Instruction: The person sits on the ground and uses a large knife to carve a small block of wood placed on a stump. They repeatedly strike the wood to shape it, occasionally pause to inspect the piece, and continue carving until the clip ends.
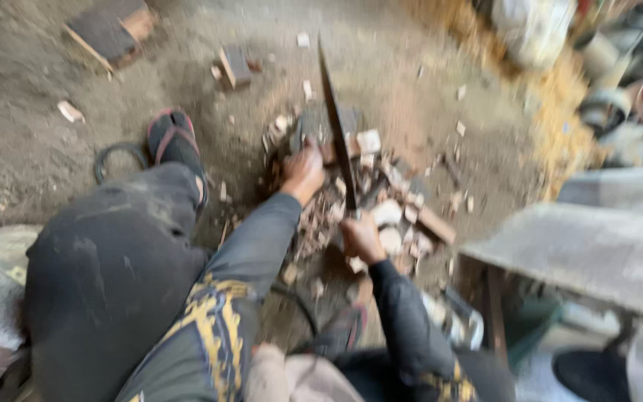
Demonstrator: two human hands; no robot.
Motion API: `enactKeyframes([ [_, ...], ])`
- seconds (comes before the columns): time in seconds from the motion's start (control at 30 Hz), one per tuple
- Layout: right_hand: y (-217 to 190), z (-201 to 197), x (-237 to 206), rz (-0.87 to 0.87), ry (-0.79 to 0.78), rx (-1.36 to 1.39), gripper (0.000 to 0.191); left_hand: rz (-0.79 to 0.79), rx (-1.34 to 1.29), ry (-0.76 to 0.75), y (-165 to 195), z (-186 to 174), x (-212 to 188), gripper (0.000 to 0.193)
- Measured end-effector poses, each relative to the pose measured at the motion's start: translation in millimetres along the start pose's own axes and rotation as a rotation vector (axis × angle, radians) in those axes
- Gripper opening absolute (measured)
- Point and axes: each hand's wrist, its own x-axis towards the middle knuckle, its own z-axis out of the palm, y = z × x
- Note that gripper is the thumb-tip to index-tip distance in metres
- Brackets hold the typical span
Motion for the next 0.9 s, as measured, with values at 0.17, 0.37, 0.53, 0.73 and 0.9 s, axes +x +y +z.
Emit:
enactKeyframes([
  [0.17, -107, 22, -58, -0.161, 0.082, -0.156, 0.011, -0.148, -0.079, -0.196, -6, -17, -6, 0.076],
  [0.37, -196, -21, -120, -1.23, 0.028, 0.165, 0.023, -0.154, -0.142, -0.097, 0, -27, -7, 0.081],
  [0.53, -125, -11, -50, -1.249, 0.318, 0.125, 0.017, -0.13, -0.124, -0.091, -4, -20, -1, 0.081],
  [0.73, 21, 13, 32, -0.869, 0.285, -0.602, 0.011, -0.084, -0.007, -0.035, -2, -10, 3, 0.091],
  [0.9, 5, -3, 17, -0.374, -0.15, -0.2, 0.014, -0.068, -0.137, -0.019, -1, -15, 1, 0.084],
])
